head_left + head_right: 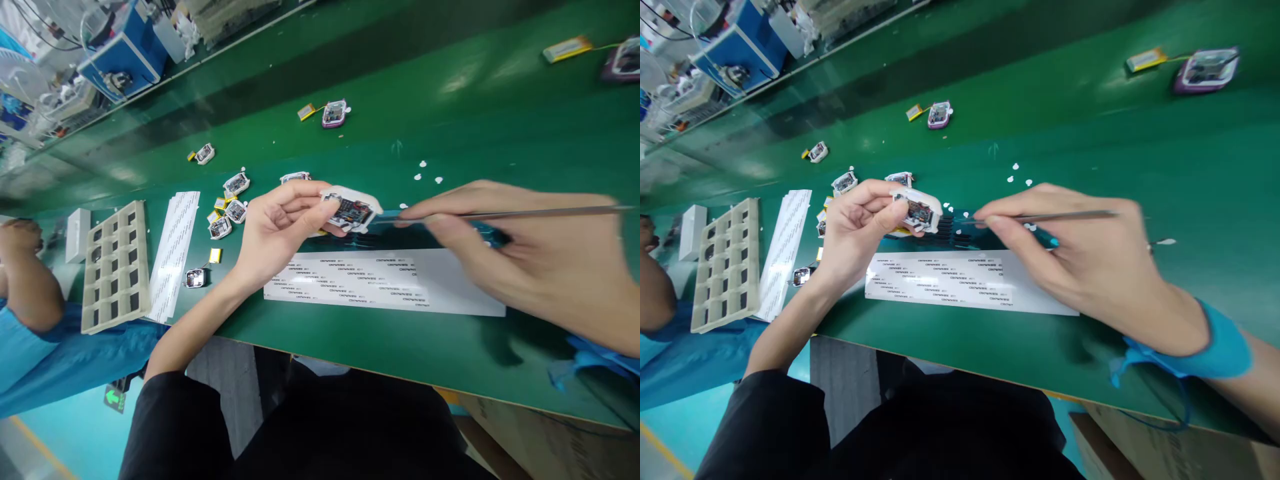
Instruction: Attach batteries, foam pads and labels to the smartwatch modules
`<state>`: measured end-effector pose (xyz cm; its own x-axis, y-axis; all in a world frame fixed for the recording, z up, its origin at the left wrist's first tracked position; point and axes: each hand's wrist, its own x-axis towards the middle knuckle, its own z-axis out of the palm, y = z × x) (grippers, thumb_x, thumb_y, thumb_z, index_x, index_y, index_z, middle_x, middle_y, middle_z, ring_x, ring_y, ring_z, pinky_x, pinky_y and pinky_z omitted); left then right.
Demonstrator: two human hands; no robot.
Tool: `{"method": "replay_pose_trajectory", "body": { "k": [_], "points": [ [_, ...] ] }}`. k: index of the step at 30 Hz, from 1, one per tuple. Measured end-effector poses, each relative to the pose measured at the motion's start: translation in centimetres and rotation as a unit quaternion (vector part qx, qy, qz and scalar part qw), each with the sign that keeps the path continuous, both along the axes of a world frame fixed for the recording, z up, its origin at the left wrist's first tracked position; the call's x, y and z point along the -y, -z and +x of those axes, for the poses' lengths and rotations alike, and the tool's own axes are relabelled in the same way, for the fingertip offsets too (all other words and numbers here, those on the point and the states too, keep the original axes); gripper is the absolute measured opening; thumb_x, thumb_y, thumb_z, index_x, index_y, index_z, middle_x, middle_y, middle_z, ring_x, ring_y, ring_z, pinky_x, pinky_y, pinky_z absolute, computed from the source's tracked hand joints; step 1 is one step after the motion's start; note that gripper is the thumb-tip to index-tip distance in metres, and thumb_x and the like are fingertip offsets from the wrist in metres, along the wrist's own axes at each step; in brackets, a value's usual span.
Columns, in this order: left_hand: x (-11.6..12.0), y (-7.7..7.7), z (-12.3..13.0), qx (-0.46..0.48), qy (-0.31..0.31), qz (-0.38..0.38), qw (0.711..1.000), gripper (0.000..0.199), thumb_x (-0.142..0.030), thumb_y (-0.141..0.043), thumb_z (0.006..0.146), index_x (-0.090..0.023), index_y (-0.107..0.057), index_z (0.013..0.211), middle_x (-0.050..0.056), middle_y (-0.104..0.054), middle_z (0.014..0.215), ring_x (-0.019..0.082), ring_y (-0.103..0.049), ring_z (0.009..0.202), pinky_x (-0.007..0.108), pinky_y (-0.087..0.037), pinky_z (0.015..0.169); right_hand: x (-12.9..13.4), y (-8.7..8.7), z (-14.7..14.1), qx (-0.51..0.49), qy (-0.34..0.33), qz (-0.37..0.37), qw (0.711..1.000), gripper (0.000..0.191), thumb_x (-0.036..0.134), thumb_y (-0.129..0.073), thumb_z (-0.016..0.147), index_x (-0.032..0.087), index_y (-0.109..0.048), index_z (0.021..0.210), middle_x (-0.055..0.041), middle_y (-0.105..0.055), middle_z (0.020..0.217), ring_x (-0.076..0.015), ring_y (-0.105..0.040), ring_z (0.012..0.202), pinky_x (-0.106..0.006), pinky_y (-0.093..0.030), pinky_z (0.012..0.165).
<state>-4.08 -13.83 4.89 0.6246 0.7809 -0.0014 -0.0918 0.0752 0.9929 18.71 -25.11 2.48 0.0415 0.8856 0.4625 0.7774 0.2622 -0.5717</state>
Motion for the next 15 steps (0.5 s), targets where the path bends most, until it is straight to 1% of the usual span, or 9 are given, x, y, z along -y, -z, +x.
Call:
{"method": "replay_pose_trajectory", "body": {
  "k": [1,3,5,6,8,10,13,15],
  "points": [
    [-0.4,0.1,-0.1,-0.008,0.007,0.007,1.000,0.022,-0.036,-0.078,0.091,-0.020,-0.065,0.099,0.002,-0.078,0.086,0.014,-0.074,0.070,0.030,-0.061,0.072,-0.5,0.2,0.0,0.002,-0.031,0.000,1.000,0.024,0.037,-0.056,0.106,0.027,-0.076,0.097,0.0001,-0.080,0.100,-0.0172,-0.076,0.086,-0.034,-0.062,0.076],
    [-0.7,0.7,-0.3,-0.037,0.035,0.034,0.998,0.022,-0.039,-0.073,0.095,-0.021,-0.061,0.095,0.001,-0.074,0.078,0.014,-0.070,0.069,0.029,-0.056,0.072,-1.2,0.6,0.2,0.005,-0.079,-0.007,0.997,0.025,0.034,-0.057,0.105,0.026,-0.076,0.092,0.0000,-0.081,0.097,-0.0173,-0.077,0.084,-0.033,-0.063,0.073],
    [-0.6,1.7,-0.5,-0.089,0.074,0.098,0.989,0.021,-0.039,-0.070,0.097,-0.022,-0.059,0.094,0.000,-0.069,0.074,0.013,-0.063,0.066,0.028,-0.049,0.069,-1.6,1.1,0.4,0.012,-0.090,-0.018,0.996,0.029,0.036,-0.055,0.106,0.025,-0.077,0.089,-0.0005,-0.081,0.097,-0.0179,-0.077,0.084,-0.034,-0.064,0.072],
    [-0.4,2.2,-0.6,-0.118,0.095,0.140,0.979,0.018,-0.038,-0.067,0.098,-0.022,-0.059,0.095,0.000,-0.068,0.074,0.013,-0.061,0.066,0.028,-0.047,0.069,-1.7,1.2,0.6,0.018,-0.092,-0.020,0.995,0.031,0.036,-0.054,0.106,0.025,-0.077,0.089,-0.0006,-0.081,0.097,-0.0181,-0.077,0.085,-0.034,-0.065,0.073],
    [-0.2,2.9,-0.6,-0.167,0.135,0.225,0.950,0.013,-0.034,-0.062,0.100,-0.022,-0.060,0.097,0.003,-0.070,0.082,0.015,-0.062,0.072,0.031,-0.047,0.074,-1.7,1.4,0.9,0.036,-0.099,-0.012,0.994,0.032,0.036,-0.054,0.107,0.025,-0.078,0.089,-0.0007,-0.081,0.100,-0.0185,-0.078,0.085,-0.035,-0.067,0.076],
    [-0.1,3.4,-0.5,-0.186,0.172,0.296,0.921,0.013,-0.033,-0.055,0.101,-0.022,-0.062,0.101,0.008,-0.075,0.095,0.020,-0.066,0.087,0.036,-0.049,0.084,-1.6,1.5,1.1,0.062,-0.122,0.006,0.991,0.028,0.035,-0.054,0.107,0.025,-0.079,0.097,-0.0007,-0.081,0.104,-0.0196,-0.079,0.089,-0.036,-0.068,0.081],
    [-0.1,4.0,-0.1,-0.195,0.203,0.369,0.886,0.022,-0.033,-0.046,0.104,-0.022,-0.063,0.109,0.012,-0.077,0.112,0.024,-0.068,0.106,0.039,-0.048,0.095,-1.3,1.6,1.5,0.118,-0.170,0.050,0.977,0.021,0.027,-0.055,0.106,0.026,-0.076,0.111,0.0012,-0.080,0.111,-0.0205,-0.079,0.097,-0.037,-0.069,0.083],
    [-0.2,4.6,0.2,-0.196,0.208,0.405,0.869,0.025,-0.033,-0.042,0.106,-0.021,-0.063,0.112,0.012,-0.077,0.115,0.025,-0.068,0.111,0.039,-0.047,0.097,-1.1,1.6,1.8,0.167,-0.194,0.092,0.962,0.025,0.021,-0.052,0.106,0.027,-0.072,0.121,0.0024,-0.080,0.114,-0.0197,-0.079,0.100,-0.035,-0.070,0.080]
  ]
}}
